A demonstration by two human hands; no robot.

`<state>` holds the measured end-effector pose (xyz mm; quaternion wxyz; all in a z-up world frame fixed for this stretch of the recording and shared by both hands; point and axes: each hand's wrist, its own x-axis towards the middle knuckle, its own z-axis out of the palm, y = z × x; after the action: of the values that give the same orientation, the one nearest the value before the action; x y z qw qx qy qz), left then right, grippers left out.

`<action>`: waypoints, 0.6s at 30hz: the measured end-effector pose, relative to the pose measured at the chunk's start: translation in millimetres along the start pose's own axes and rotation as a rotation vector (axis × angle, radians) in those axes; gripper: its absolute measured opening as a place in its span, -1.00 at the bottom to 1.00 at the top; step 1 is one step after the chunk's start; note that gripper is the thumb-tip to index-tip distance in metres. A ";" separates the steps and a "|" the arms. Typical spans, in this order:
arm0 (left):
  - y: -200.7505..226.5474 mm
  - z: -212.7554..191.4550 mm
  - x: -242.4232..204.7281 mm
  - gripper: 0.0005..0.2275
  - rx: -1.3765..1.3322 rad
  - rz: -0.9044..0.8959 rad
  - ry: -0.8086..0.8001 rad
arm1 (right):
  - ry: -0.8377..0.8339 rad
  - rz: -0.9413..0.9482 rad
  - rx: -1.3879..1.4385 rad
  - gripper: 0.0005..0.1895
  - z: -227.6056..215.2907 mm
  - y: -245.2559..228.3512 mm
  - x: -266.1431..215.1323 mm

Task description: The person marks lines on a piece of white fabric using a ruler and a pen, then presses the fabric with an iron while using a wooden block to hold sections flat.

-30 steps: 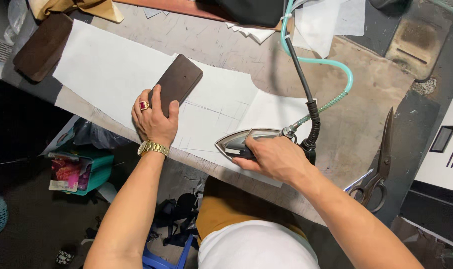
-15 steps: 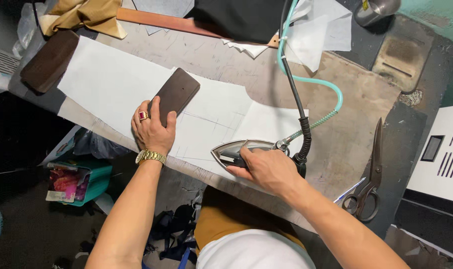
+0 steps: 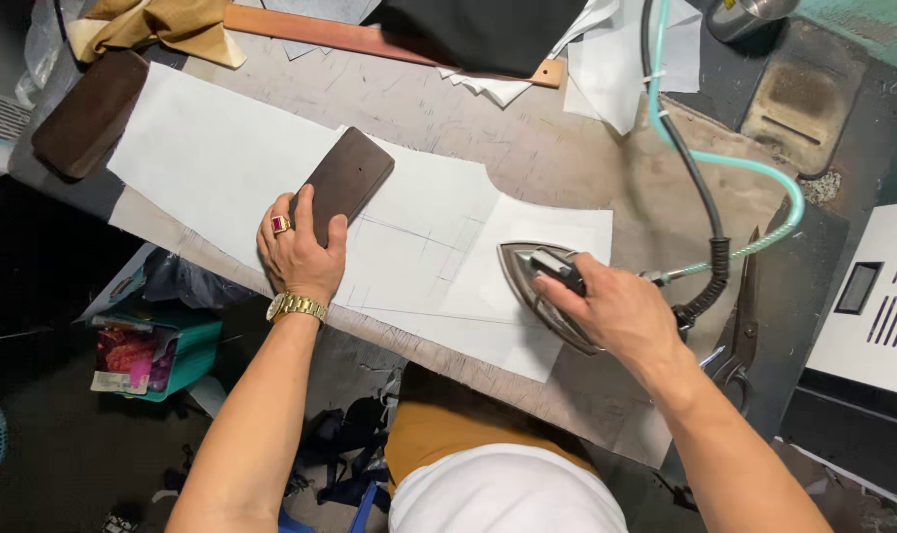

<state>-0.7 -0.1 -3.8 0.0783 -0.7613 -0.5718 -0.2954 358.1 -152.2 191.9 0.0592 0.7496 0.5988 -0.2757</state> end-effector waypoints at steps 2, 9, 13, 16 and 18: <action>-0.2 -1.0 0.3 -0.53 -0.006 0.000 0.000 | 0.018 0.037 -0.016 -0.37 1.4 12.1 0.9; 0.6 0.8 1.3 -0.52 -0.002 0.008 0.025 | -0.054 0.012 -0.029 -0.41 -6.6 14.2 3.7; 1.1 0.1 1.6 -0.52 0.003 0.013 0.038 | -0.121 -0.045 -0.039 -0.45 -7.1 -0.7 8.6; 1.3 -1.0 1.9 -0.52 -0.013 0.000 0.014 | -0.147 -0.080 -0.046 -0.45 -5.8 -11.6 9.7; 1.6 -2.6 2.5 -0.52 -0.012 -0.005 0.009 | -0.154 -0.098 -0.041 -0.46 -4.1 -20.2 10.8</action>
<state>0.2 0.3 0.0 0.0756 -0.7592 -0.5715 -0.3021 342.1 -135.6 195.0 0.1070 0.6948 0.6338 -0.3227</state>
